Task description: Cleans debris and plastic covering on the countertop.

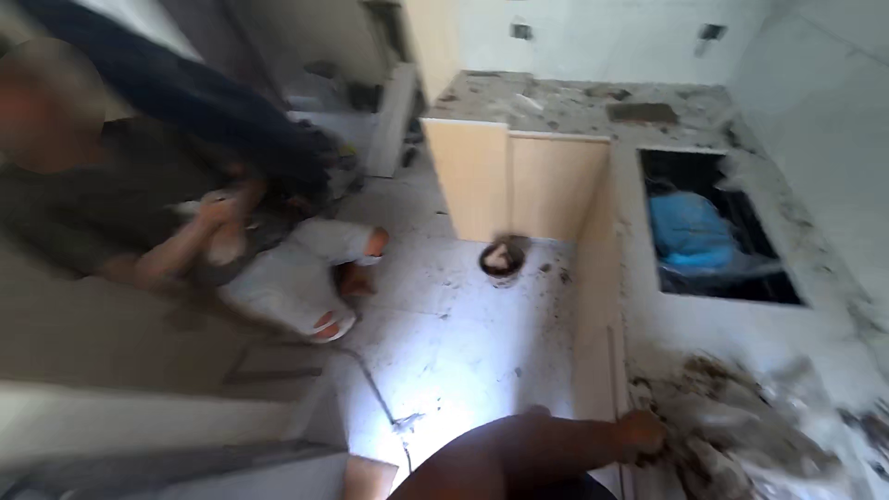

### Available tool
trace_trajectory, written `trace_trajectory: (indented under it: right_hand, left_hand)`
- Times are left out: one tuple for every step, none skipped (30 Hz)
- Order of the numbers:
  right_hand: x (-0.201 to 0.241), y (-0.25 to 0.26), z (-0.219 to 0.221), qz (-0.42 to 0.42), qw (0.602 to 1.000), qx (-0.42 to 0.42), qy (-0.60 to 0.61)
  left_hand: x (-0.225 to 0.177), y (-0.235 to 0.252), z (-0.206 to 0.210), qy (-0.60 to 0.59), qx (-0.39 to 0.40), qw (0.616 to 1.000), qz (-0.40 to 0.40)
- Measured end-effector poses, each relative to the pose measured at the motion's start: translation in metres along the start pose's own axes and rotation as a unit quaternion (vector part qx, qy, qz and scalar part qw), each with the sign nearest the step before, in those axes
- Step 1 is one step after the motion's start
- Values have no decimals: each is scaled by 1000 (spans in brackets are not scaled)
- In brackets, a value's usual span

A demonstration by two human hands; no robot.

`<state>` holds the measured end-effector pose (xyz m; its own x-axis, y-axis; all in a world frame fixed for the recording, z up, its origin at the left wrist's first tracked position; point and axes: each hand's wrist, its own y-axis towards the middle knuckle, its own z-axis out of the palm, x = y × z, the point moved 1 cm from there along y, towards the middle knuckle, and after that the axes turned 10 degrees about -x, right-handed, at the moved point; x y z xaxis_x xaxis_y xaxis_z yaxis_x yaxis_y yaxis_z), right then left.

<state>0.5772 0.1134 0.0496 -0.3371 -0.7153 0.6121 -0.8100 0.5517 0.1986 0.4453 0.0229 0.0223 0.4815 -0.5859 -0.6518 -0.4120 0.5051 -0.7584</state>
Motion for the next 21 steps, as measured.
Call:
trace_trajectory:
  right_hand:
    - [-16, -10, -1, 16, 1000, -20, 16]
    - [-27, -21, -6, 38, 998, -47, 19]
    - [-30, -31, -14, 54, 996, -76, 12]
    - [-31, -42, -24, 50, 993, -107, -4]
    - [-30, -51, -33, 38, 990, -133, -24]
    - [-30, -63, -41, 31, 987, -150, -41]
    - [-31, -76, -48, 34, 986, -154, -51]
    - [-32, -91, -55, 52, 987, -141, -51]
    - [-31, -106, -64, 90, 991, -95, -41]
    - [-27, -119, -77, 150, 989, -6, -19]
    - [-23, -126, -92, 201, 975, 99, 3]
    - [-22, -131, -107, 224, 960, 166, 23]
    - [-19, -133, -123, 234, 955, 178, 38]
    - [-15, -131, -137, 232, 962, 140, 37]
    - [-8, -123, -149, 227, 971, 75, 12]
    - [-2, -106, -156, 218, 976, 4, -30]
    - [2, -84, -157, 202, 975, -52, -72]
    - [0, -59, -150, 188, 973, -76, -108]
    - [-7, -34, -138, 190, 970, -50, -140]
    - [-15, -10, -126, 204, 964, 8, -171]
    - [-27, 8, -115, 212, 955, 58, -199]
  left_hand:
    - [1, -3, 0, 9, 7, 1000, 7]
    - [2, -2, 0, 18, 14, 1000, 6]
    - [4, -2, 1, 31, 17, 999, -3]
    - [6, -2, 1, 47, 21, 999, -10]
    - [7, -2, 1, 71, 25, 997, -8]
    - [7, -4, 0, 109, 30, 994, 4]
    - [3, -9, -1, 169, 32, 985, 26]
    - [-3, -15, -1, 240, 26, 968, 63]
    - [-8, -21, -1, 305, 16, 945, 113]
    - [-12, -28, 0, 350, 7, 922, 166]
    - [-14, -33, 3, 385, -6, 896, 221]
    - [-16, -38, 8, 414, -14, 870, 268]
    - [-18, -42, 14, 440, -20, 845, 304]
    - [-20, -44, 21, 464, -21, 821, 332]
    - [-20, -44, 29, 490, -11, 799, 347]
    - [-21, -45, 36, 516, 7, 783, 347]
    - [-22, -46, 44, 540, 26, 769, 341]
    - [-22, -48, 53, 563, 45, 755, 333]
    - [-20, -50, 61, 577, 62, 743, 333]
    - [-17, -53, 69, 586, 79, 732, 339]
    - [-13, -57, 75, 593, 99, 719, 348]
